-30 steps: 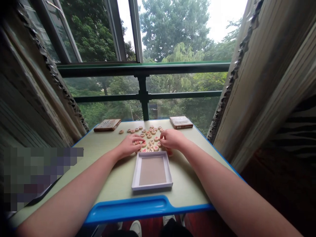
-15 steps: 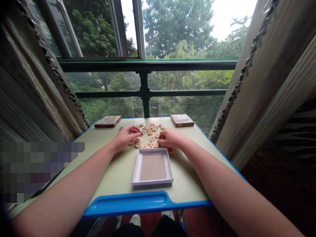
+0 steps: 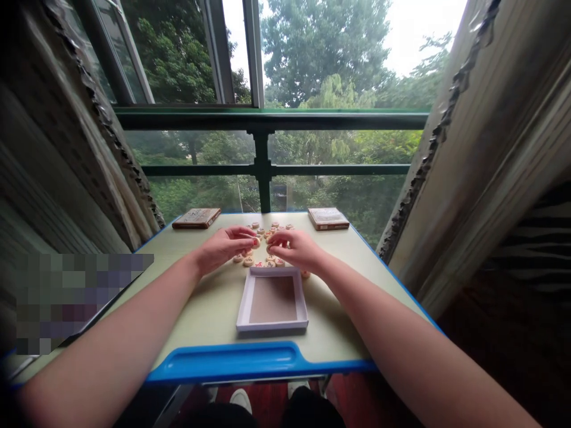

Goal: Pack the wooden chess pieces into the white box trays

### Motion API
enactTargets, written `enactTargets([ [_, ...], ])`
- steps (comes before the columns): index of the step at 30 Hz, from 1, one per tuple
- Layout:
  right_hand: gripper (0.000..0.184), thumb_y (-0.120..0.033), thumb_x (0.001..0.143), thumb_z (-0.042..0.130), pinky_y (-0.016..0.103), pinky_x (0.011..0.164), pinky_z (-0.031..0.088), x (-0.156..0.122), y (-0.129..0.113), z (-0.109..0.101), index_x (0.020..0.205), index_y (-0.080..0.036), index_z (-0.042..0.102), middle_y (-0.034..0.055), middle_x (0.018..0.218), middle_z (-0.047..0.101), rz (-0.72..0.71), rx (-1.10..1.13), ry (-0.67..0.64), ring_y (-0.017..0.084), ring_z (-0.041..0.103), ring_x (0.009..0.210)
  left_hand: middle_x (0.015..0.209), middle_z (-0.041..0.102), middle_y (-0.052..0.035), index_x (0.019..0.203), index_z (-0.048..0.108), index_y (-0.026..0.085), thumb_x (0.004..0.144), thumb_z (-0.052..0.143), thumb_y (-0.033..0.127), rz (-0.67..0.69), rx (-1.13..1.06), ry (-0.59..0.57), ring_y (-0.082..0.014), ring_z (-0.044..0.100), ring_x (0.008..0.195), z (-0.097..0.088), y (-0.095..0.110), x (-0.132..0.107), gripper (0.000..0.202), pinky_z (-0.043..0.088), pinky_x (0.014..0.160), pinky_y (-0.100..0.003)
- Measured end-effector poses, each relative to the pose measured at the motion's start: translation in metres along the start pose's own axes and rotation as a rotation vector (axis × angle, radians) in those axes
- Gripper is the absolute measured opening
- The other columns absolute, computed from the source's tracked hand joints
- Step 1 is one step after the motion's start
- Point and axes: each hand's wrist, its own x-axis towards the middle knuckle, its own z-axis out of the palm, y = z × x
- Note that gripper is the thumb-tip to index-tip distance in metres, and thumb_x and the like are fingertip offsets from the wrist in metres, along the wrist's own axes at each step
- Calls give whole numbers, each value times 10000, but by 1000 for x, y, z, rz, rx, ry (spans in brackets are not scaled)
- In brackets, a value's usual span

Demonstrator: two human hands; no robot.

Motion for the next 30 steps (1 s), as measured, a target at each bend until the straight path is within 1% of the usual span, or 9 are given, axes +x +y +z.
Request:
enactTargets([
  [4, 143, -171, 720, 506, 226, 618, 399, -1, -1, 1, 766, -151, 640, 12, 690, 620, -24, -86, -50, 112, 514, 645, 766, 672, -72, 778, 619, 127, 541, 783, 299, -128, 76, -184, -103, 561, 591, 1, 8, -8, 336, 420, 535, -239],
  [6, 147, -134, 689, 497, 230, 642, 399, -2, -2, -2, 709, -150, 642, 10, 680, 622, -67, -137, -125, 120, 518, 666, 746, 670, -69, 738, 601, 129, 532, 782, 286, -184, 122, -259, -101, 554, 578, 0, 11, -11, 316, 409, 515, -231],
  [9, 171, -127, 682, 487, 226, 627, 401, -3, -8, -7, 718, -149, 653, 9, 694, 630, -83, -129, -285, 125, 531, 669, 702, 661, -54, 713, 585, 133, 535, 774, 269, -202, 146, -303, -80, 514, 517, 1, 13, -13, 293, 378, 472, -218],
  [12, 192, -125, 713, 465, 225, 620, 416, -5, -17, -8, 745, -151, 652, 8, 696, 628, -54, -84, -341, 121, 540, 661, 679, 648, -41, 705, 586, 132, 535, 776, 241, -185, 88, -280, -78, 513, 516, 3, 14, -14, 278, 366, 460, -209],
  [15, 183, -155, 762, 454, 233, 628, 445, -6, -23, -2, 758, -154, 637, 16, 718, 619, -24, 9, -286, 117, 549, 671, 666, 625, -19, 712, 580, 136, 547, 777, 213, -147, -38, -211, -94, 553, 588, 5, 13, -14, 269, 407, 514, -215],
  [18, 169, -238, 799, 458, 235, 513, 465, -5, -21, 7, 815, -149, 601, 11, 688, 571, 78, 230, -159, 111, 547, 592, 697, 613, -8, 727, 572, 138, 554, 778, 201, -124, -132, -155, -85, 553, 608, 3, 11, -12, 277, 433, 554, -226],
  [22, 276, -327, 740, 589, 255, 485, 503, -3, -13, 17, 950, -148, 568, 3, 679, 571, 139, 471, -25, 129, 581, 597, 725, 610, -16, 740, 571, 130, 543, 788, 202, -142, -152, -155, -80, 552, 610, 2, 9, -11, 302, 451, 590, -243],
  [26, 314, -371, 723, 617, 271, 556, 512, -3, -14, 19, 921, -127, 610, 34, 725, 627, 156, 429, -1, 116, 590, 574, 699, 586, -8, 709, 551, 123, 552, 790, 216, -117, -133, -167, -83, 557, 623, 7, 7, -11, 301, 446, 582, -233],
  [30, 333, -408, 726, 607, 253, 546, 475, -4, -19, 17, 897, -125, 640, 29, 695, 625, 115, 351, -11, 110, 568, 557, 691, 581, -16, 682, 526, 117, 569, 783, 262, -25, -140, -127, -99, 570, 626, 13, 5, -10, 316, 447, 573, -242],
])
